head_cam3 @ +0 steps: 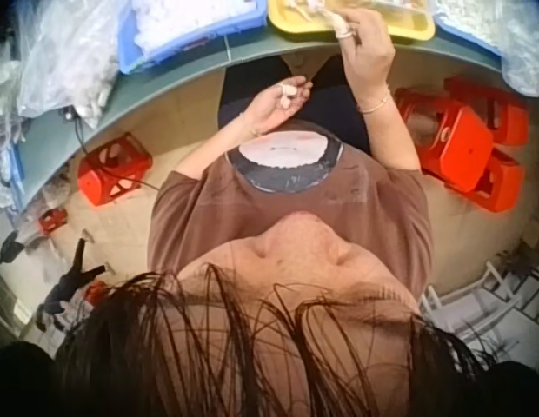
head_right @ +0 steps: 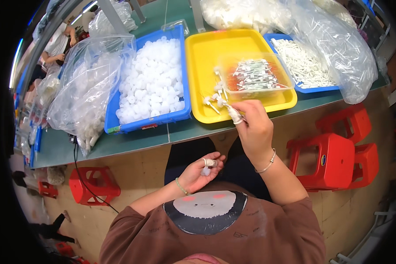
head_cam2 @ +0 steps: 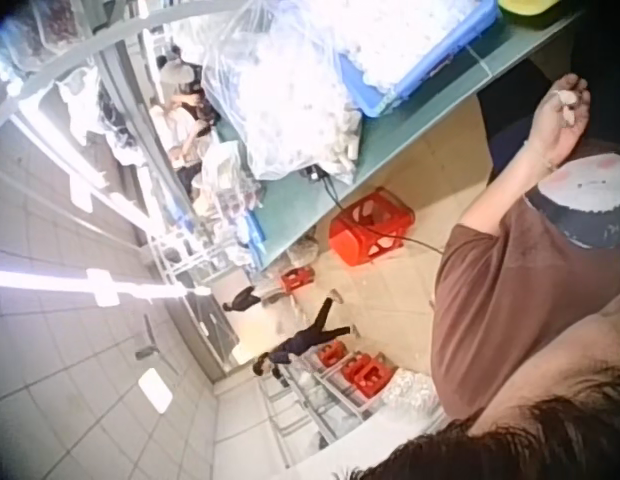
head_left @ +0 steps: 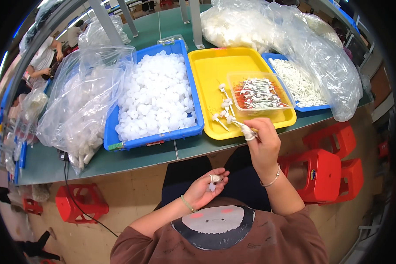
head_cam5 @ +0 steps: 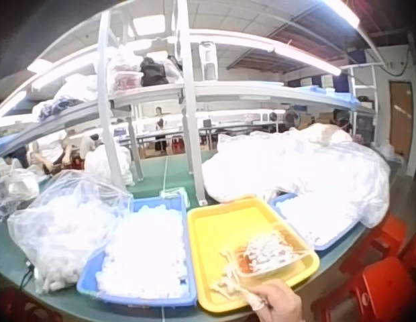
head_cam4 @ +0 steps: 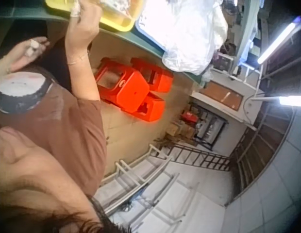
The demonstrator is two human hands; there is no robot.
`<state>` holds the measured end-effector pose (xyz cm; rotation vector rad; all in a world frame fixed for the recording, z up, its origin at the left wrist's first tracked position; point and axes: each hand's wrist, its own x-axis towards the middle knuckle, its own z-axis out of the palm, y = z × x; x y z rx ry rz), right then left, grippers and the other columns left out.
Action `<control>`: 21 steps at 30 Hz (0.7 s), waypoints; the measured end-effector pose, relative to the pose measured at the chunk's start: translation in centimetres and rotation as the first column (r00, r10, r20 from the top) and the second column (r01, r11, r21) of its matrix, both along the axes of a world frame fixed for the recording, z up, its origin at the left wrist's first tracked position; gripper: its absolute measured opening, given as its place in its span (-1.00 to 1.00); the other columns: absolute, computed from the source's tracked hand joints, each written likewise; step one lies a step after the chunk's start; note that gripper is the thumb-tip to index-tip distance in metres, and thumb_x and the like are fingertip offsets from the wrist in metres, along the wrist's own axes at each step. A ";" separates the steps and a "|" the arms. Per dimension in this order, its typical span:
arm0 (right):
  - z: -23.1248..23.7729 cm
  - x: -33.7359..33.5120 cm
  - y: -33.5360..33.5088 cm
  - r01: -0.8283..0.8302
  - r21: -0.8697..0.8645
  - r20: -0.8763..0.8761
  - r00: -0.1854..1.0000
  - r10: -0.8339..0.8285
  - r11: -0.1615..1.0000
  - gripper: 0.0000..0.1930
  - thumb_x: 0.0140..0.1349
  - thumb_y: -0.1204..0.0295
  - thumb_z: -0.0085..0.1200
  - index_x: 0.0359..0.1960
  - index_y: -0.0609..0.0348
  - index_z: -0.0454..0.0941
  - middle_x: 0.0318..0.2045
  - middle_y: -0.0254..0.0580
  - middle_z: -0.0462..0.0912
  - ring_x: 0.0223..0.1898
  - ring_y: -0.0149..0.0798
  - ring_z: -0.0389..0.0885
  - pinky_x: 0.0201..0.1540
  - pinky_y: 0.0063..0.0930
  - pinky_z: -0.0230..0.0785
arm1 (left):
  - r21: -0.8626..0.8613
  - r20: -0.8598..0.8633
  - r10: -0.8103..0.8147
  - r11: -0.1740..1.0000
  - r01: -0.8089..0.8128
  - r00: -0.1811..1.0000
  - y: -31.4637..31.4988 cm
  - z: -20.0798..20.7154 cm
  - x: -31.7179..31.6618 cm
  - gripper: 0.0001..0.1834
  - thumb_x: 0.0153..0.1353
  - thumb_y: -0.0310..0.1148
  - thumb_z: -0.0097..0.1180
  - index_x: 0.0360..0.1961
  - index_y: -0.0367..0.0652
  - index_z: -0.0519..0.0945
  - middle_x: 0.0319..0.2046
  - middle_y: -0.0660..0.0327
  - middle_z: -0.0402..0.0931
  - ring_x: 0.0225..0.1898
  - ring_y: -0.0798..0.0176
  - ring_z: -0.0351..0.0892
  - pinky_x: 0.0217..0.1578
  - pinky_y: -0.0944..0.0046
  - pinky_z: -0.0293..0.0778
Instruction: The person assembles small white plastic components by inserting thin metal pins into them. They transfer white plastic pieces from a yellow tray into a blue tray, then repeatedly pick up a plastic piece and a pin, insert the pin into the piece, and place the assembled unit into a yellow tray.
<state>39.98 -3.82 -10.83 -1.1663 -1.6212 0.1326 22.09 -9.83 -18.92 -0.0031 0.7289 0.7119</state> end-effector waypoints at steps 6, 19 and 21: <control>-1.0 0.8 -4.7 -0.286 -0.393 -0.210 0.953 0.217 0.874 -0.80 0.25 0.48 0.06 -0.16 0.22 0.34 -0.47 -0.20 0.44 -0.47 -0.28 0.45 -0.38 -0.48 0.33 | 0.181 0.049 -0.095 0.980 0.084 0.994 -0.1 -1.4 -1.1 -0.62 0.34 -0.48 -0.09 0.18 -0.23 0.33 0.00 0.13 0.47 -0.33 0.47 0.43 -0.42 0.54 0.38; -4.6 -0.4 -6.4 -0.351 -0.389 -0.075 0.933 0.351 0.852 -0.73 0.15 0.63 0.10 -0.09 0.22 0.48 -0.34 -0.13 0.62 -0.38 -0.16 0.61 -0.35 -0.44 0.45 | 0.347 0.029 0.033 0.937 -0.041 0.999 0.2 0.0 -1.2 -0.55 0.39 -0.32 -0.08 0.27 -0.15 0.29 -0.06 0.22 0.50 -0.44 0.53 0.28 -0.47 0.53 0.30; -4.6 -0.6 -6.3 -0.330 -0.341 -0.043 0.941 0.336 0.880 -0.73 0.10 0.64 0.12 -0.13 0.20 0.49 -0.35 -0.14 0.62 -0.38 -0.13 0.61 -0.36 -0.42 0.45 | 0.339 0.004 0.041 0.940 -0.040 0.999 0.2 0.2 -1.1 -0.55 0.39 -0.32 -0.08 0.27 -0.15 0.29 0.00 0.20 0.49 -0.45 0.54 0.29 -0.48 0.54 0.31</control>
